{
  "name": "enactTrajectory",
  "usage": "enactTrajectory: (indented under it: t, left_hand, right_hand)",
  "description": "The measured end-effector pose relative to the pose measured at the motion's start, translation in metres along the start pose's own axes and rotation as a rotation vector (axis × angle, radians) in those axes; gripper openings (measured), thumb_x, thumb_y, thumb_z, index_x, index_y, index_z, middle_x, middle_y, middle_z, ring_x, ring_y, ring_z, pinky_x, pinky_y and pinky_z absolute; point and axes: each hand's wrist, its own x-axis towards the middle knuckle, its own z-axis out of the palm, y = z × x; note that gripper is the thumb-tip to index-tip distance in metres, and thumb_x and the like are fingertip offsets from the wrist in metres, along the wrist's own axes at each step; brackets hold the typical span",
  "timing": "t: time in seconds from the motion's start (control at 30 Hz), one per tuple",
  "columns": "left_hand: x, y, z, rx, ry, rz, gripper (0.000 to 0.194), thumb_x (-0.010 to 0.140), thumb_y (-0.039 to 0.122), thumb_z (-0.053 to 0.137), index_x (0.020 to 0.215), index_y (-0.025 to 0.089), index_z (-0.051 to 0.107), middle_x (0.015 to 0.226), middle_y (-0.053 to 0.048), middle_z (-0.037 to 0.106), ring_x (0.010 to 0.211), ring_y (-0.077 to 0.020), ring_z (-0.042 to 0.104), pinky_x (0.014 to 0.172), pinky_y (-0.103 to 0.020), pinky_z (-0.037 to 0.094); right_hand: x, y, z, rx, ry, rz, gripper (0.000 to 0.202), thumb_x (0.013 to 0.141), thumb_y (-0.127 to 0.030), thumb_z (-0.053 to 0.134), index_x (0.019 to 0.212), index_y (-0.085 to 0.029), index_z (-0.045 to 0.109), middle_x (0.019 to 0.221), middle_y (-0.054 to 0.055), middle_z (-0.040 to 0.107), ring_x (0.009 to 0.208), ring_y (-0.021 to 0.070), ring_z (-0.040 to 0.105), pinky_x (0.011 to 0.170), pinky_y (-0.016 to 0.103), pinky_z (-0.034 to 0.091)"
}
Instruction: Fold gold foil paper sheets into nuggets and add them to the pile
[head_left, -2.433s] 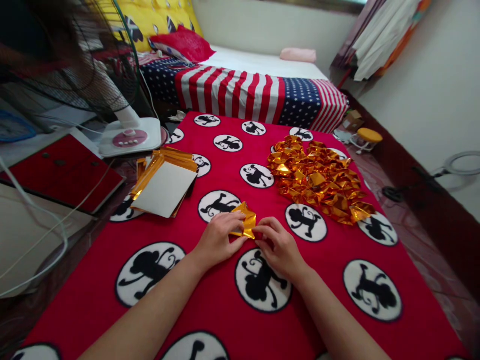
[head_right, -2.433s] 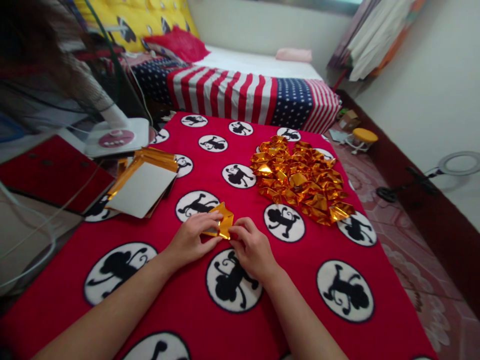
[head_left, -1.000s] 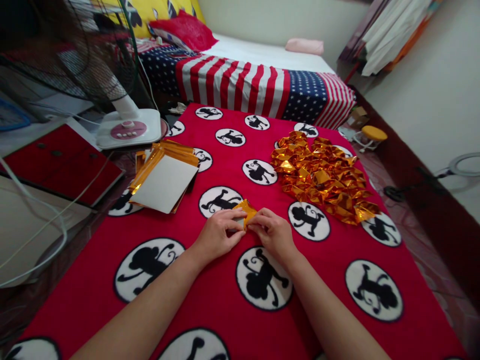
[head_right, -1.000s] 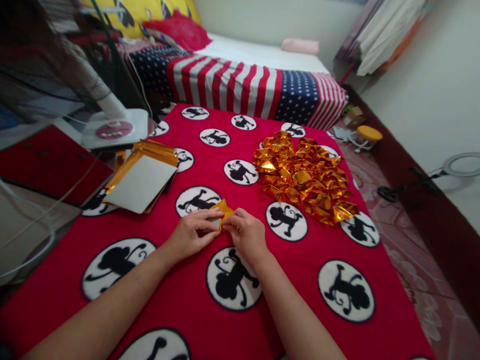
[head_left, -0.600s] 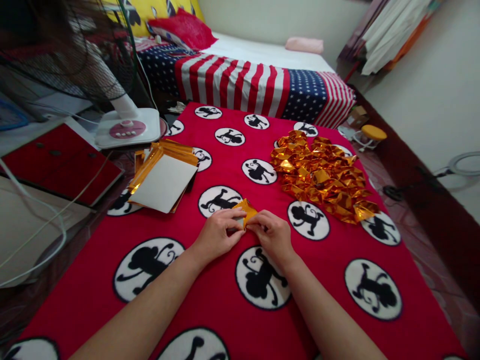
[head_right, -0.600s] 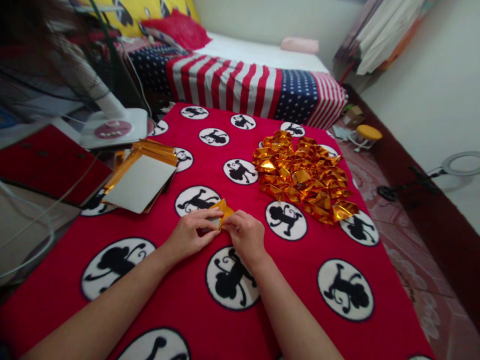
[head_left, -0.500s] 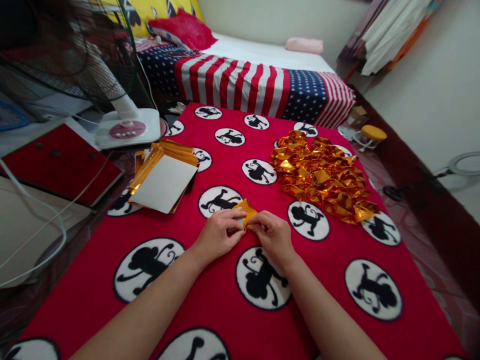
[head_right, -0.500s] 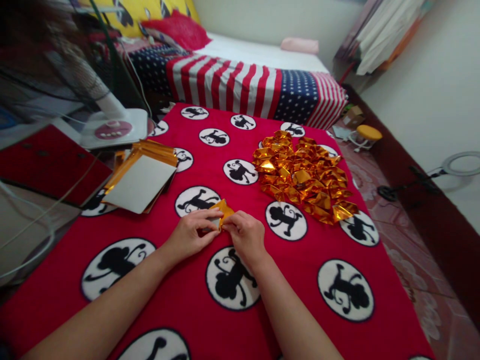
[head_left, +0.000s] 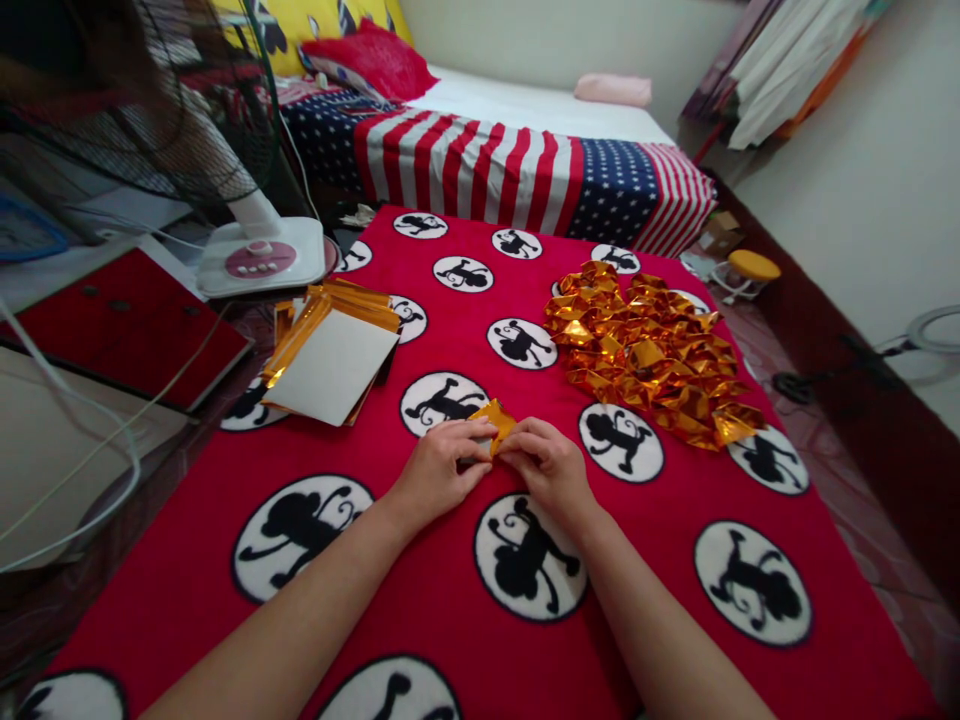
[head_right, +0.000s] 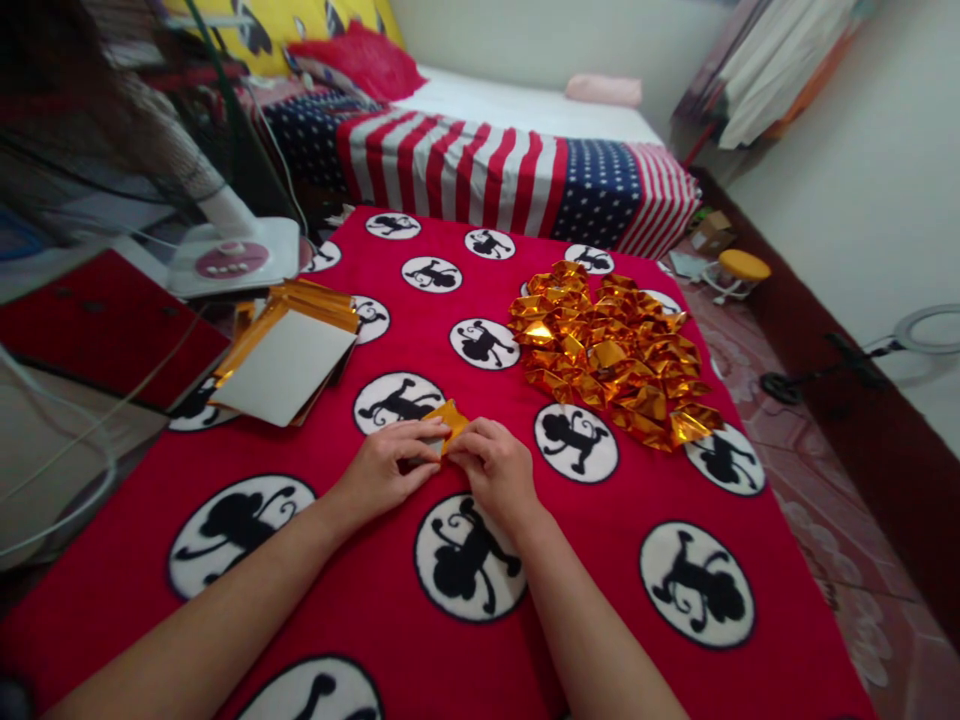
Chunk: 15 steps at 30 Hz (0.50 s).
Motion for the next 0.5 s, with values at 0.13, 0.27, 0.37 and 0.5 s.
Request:
enactTrajectory:
  t: [0.13, 0.27, 0.37, 0.5]
  left_hand:
    - [0.000, 0.000, 0.001, -0.008, 0.003, -0.013, 0.012, 0.074, 0.011, 0.071, 0.075, 0.022, 0.075, 0.109, -0.007, 0.074, 0.100, -0.0225, 0.070, 0.093, -0.041, 0.054]
    - [0.000, 0.000, 0.001, -0.015, 0.008, -0.019, 0.012, 0.075, 0.011, 0.071, 0.075, 0.022, 0.075, 0.109, -0.007, 0.074, 0.100, -0.0225, 0.070, 0.094, -0.042, 0.055]
    - [-0.001, -0.001, 0.002, -0.022, 0.011, -0.018, 0.012, 0.075, 0.012, 0.071, 0.076, 0.023, 0.076, 0.110, -0.007, 0.074, 0.101, -0.0226, 0.070, 0.094, -0.041, 0.055]
    - [-0.002, -0.001, 0.002, -0.028, 0.012, -0.024, 0.013, 0.074, 0.011, 0.070, 0.076, 0.022, 0.076, 0.109, -0.006, 0.074, 0.101, -0.0227, 0.070, 0.094, -0.042, 0.055]
  right_hand:
    - [0.000, -0.006, 0.003, -0.108, 0.018, 0.083, 0.011, 0.083, -0.014, 0.064, 0.080, -0.024, 0.069, 0.083, 0.001, 0.064, 0.081, 0.0164, 0.060, 0.067, 0.026, 0.043]
    - [-0.001, -0.010, 0.005, -0.151, 0.043, 0.125, 0.007, 0.082, -0.019, 0.064, 0.077, -0.023, 0.067, 0.084, 0.001, 0.062, 0.078, 0.0157, 0.058, 0.064, 0.025, 0.042]
    - [-0.001, -0.011, 0.008, -0.161, 0.073, 0.162, 0.006, 0.081, -0.021, 0.065, 0.075, -0.023, 0.066, 0.085, 0.001, 0.061, 0.074, 0.0143, 0.057, 0.062, 0.025, 0.041]
    - [-0.001, -0.011, 0.011, -0.171, 0.108, 0.190, 0.006, 0.078, -0.021, 0.067, 0.073, -0.023, 0.065, 0.082, 0.000, 0.061, 0.070, 0.0138, 0.057, 0.059, 0.025, 0.040]
